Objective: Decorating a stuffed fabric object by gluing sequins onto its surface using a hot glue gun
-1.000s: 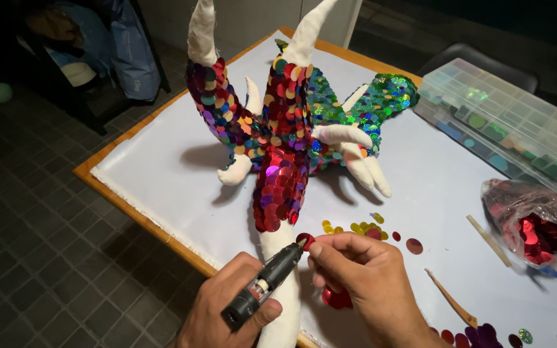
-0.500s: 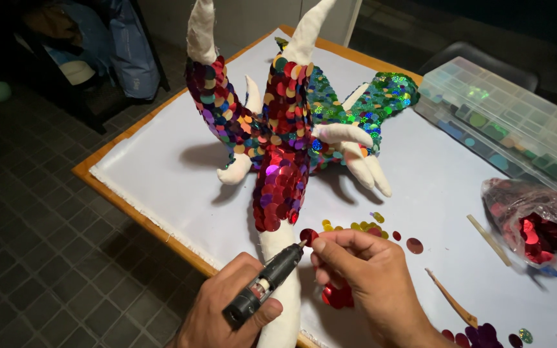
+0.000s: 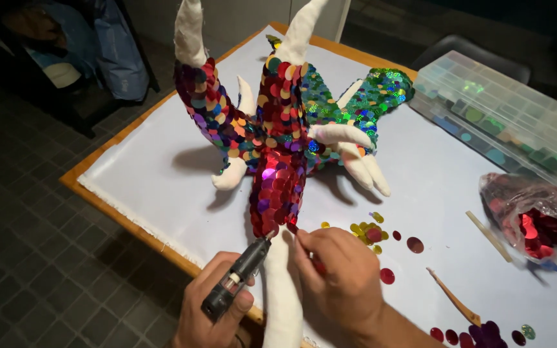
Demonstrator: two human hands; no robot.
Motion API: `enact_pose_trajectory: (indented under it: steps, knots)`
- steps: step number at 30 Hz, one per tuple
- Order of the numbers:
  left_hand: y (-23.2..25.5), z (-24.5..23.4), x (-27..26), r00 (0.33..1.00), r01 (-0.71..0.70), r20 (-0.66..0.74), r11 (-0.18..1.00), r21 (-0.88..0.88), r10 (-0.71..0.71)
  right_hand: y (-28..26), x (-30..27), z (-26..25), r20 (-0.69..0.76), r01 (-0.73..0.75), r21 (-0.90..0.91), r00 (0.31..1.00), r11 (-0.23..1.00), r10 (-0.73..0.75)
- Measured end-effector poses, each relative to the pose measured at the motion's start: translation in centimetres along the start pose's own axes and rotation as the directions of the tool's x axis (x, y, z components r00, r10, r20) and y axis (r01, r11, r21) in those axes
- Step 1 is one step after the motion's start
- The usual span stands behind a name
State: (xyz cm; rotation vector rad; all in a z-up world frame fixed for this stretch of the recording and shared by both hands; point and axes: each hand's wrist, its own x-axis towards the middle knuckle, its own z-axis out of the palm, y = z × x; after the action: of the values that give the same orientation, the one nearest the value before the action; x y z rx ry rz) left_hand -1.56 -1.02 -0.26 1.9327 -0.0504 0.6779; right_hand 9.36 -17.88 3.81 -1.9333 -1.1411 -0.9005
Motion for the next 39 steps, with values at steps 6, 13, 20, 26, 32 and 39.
enact_pose_trajectory:
  steps: [6, 13, 20, 26, 32, 39]
  knots:
    - [-0.2, -0.1, -0.1, 0.995, 0.1, 0.009, 0.995, -0.007, -0.1, 0.2, 0.1, 1.2, 0.036, 0.028, -0.016, 0.999, 0.999, -0.027]
    - [0.2, -0.2, 0.0, 0.956, 0.292, 0.021, 0.956, -0.032, -0.292, -0.2, 0.7, 0.8, 0.102, 0.008, 0.067, 0.995, 0.998, -0.015]
    - [0.2, -0.3, 0.2, 0.98, 0.2, 0.018, 0.979, -0.047, -0.2, 0.9, -1.1, 0.8, 0.187, 0.11, 0.004, 0.976, 0.994, -0.109]
    - [-0.1, -0.3, 0.1, 0.983, 0.182, 0.028, 0.983, -0.032, -0.181, 1.2, -1.3, 0.8, 0.236, 0.081, 0.007, 0.968, 0.997, -0.08]
    - [-0.2, -0.1, 0.0, 0.968, 0.249, 0.02, 0.968, -0.027, -0.248, 1.1, -1.3, 0.8, 0.26, 0.013, -0.003, 0.966, 1.0, -0.012]
    - [0.1, -0.4, -0.1, 0.875, 0.483, 0.045, 0.875, -0.026, -0.482, 1.2, -1.7, 0.5, 0.281, -0.068, -0.035, 0.957, 0.997, 0.075]
